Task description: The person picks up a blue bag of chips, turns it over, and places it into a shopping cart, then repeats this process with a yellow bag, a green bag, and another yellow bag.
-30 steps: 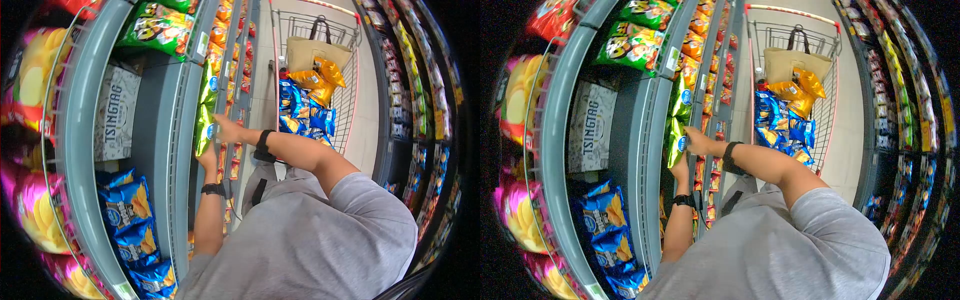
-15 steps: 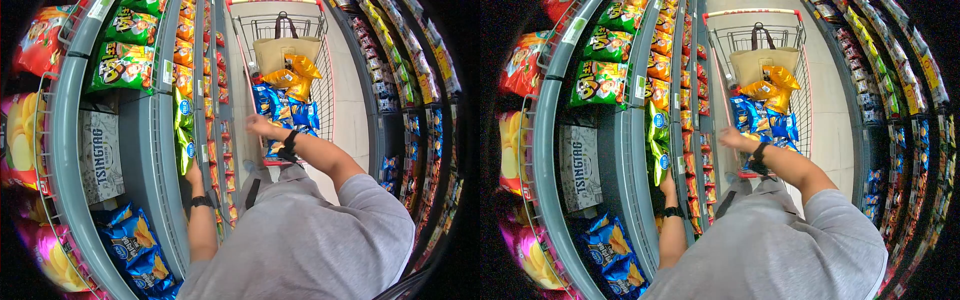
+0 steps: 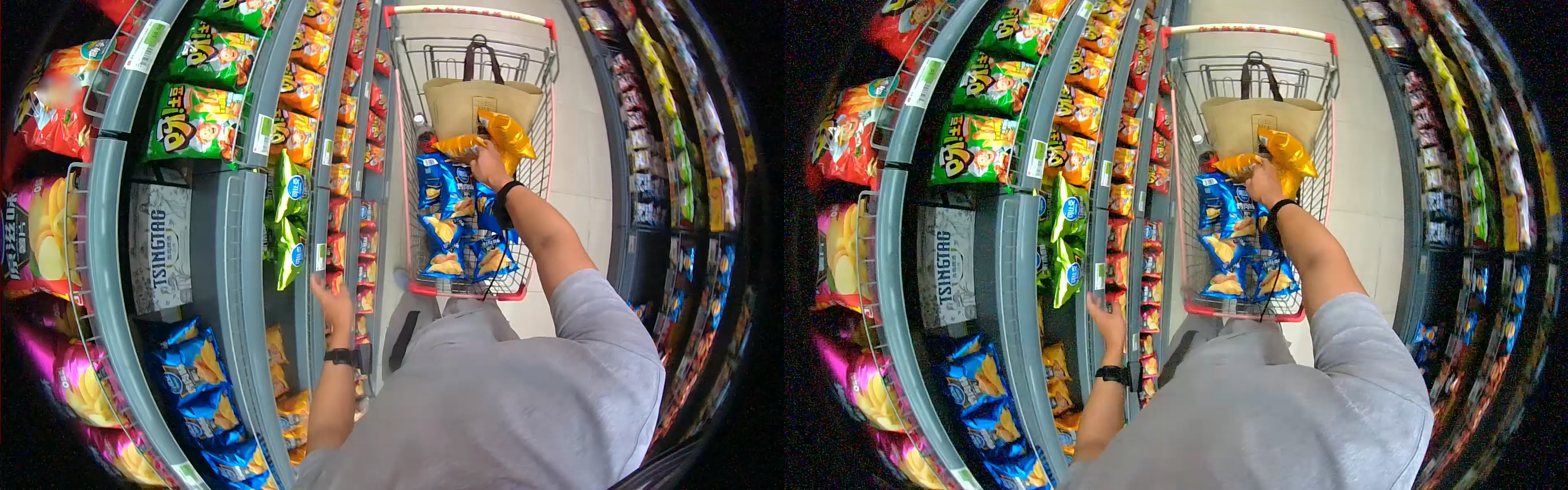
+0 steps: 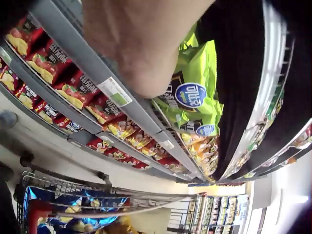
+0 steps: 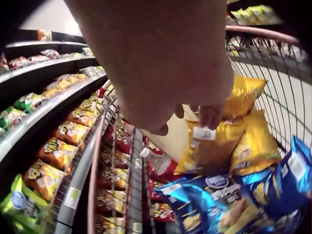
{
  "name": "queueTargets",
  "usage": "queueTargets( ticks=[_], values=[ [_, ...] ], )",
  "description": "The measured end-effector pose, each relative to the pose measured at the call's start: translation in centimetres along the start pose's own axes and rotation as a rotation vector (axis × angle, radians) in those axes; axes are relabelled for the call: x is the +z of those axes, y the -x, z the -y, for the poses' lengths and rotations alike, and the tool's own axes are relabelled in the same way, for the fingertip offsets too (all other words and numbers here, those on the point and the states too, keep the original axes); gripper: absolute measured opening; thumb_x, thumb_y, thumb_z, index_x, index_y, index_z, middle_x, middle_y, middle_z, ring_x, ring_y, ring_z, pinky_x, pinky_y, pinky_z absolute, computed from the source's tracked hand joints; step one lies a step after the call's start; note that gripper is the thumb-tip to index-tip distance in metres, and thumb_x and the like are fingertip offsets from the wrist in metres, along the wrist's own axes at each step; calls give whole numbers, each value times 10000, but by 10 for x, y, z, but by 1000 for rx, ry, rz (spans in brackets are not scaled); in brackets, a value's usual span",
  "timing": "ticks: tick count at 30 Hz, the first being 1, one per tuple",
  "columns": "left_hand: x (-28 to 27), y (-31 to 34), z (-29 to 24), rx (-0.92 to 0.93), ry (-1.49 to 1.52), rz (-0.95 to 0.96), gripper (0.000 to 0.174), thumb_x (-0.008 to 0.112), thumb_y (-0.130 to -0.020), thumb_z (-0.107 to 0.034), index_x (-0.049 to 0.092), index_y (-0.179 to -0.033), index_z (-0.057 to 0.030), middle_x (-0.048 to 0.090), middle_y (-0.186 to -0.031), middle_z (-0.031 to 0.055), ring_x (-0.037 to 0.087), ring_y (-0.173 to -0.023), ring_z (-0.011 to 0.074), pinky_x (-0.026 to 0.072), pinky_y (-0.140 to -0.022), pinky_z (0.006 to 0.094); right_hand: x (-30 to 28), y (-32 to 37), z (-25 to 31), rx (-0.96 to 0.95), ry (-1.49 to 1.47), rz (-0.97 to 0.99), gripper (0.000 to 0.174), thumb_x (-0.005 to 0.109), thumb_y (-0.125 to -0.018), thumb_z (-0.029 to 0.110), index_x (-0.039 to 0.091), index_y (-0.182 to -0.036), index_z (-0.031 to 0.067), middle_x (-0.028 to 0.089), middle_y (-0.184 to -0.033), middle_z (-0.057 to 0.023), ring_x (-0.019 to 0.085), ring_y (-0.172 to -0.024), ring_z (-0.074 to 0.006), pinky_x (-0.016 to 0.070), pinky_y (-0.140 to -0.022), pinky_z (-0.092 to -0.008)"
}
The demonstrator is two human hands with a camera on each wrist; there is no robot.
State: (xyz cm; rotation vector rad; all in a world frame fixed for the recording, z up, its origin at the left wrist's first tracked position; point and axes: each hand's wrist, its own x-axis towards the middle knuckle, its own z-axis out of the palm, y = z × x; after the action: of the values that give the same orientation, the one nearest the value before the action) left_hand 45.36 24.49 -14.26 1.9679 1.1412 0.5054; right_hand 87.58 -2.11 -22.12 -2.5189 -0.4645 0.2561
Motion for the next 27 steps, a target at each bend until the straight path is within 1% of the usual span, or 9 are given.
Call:
queueTargets(
  ticks=[3, 5, 9, 13, 16, 19, 20, 25, 27],
  values=[
    [26, 23, -17, -104, 182, 233, 692, 616, -814, -3, 273, -1415, 2, 378, -1404, 207, 396, -1302, 291, 356, -1052, 394, 7, -21, -11, -72, 81, 69, 407, 585, -763, 160, 608, -1107, -57, 401, -1371, -261, 432, -1237, -401, 366, -1049, -424],
    [43, 33, -30, -59, 49, 374, 620, 584, -840, 16, 315, -1398, -24, 480, -1321, 183, 504, -1203, 260, 462, -935, 327, 16, -27, -17, -100, 114, 97, 414, 574, -768, 170, 605, -1110, -61, 416, -1365, -252, 441, -1229, -399, 369, -1045, -426],
    [74, 42, -56, 20, 86, 515, 572, 603, -840, -22, 374, -1365, -25, 528, -1277, 163, 517, -1185, 249, 450, -946, 347, 27, -34, -18, -71, 140, 46, 393, 566, -767, 165, 616, -1099, -39, 484, -1292, -215, 488, -1160, -386, 399, -1004, -439],
    [94, 40, -84, -90, 45, 604, 576, 620, -837, -74, 384, -1360, -34, 520, -1300, 145, 495, -1209, 249, 425, -966, 395, 23, -29, -28, -113, 143, -63, 239, 574, -795, 143, 658, -987, 29, 577, -1048, -178, 544, -997, -371, 446, -839, -487],
    [108, 34, -99, -35, 27, 633, 538, 610, -853, -53, 403, -1348, -23, 545, -1270, 148, 531, -1166, 229, 449, -938, 346, 4, -19, -33, -181, -52, -301, 128, 583, -808, 109, 656, -880, 33, 587, -933, -167, 565, -898, -362, 459, -772, -469],
    [129, 24, -108, -30, 82, 695, 511, 607, -881, -99, 411, -1347, -18, 553, -1264, 142, 545, -1146, 224, 454, -930, 332, -36, 5, -12, -160, -341, -311, 95, 559, -786, -10, 641, -823, 18, 585, -836, -163, 581, -819, -341, 470, -720, -417],
    [138, 22, -111, -43, 116, 721, 509, 609, -892, -129, 412, -1348, -19, 552, -1269, 137, 544, -1146, 225, 451, -931, 339, -44, 13, -9, -315, -380, -380, 80, 567, -776, -30, 626, -802, 19, 574, -803, -145, 585, -760, -330, 469, -683, -387],
    [157, 25, -188, -422, 556, 982, 621, 524, -942, -438, 360, -1387, -37, 516, -1304, 177, 542, -1150, 243, 445, -945, 376, -130, 105, 49, -449, -595, -155, 153, 595, -770, -62, 569, -905, 7, 582, -811, -146, 602, -734, -266, 478, -644, -339],
    [160, 26, -219, -642, 777, 1040, 670, 496, -942, -494, 328, -1402, -38, 497, -1319, 197, 544, -1150, 256, 454, -942, 385, -155, 143, 66, -570, -585, -112, 139, 673, -766, 60, 590, -878, 63, 595, -833, -136, 593, -794, -334, 479, -689, -408]
  ],
)
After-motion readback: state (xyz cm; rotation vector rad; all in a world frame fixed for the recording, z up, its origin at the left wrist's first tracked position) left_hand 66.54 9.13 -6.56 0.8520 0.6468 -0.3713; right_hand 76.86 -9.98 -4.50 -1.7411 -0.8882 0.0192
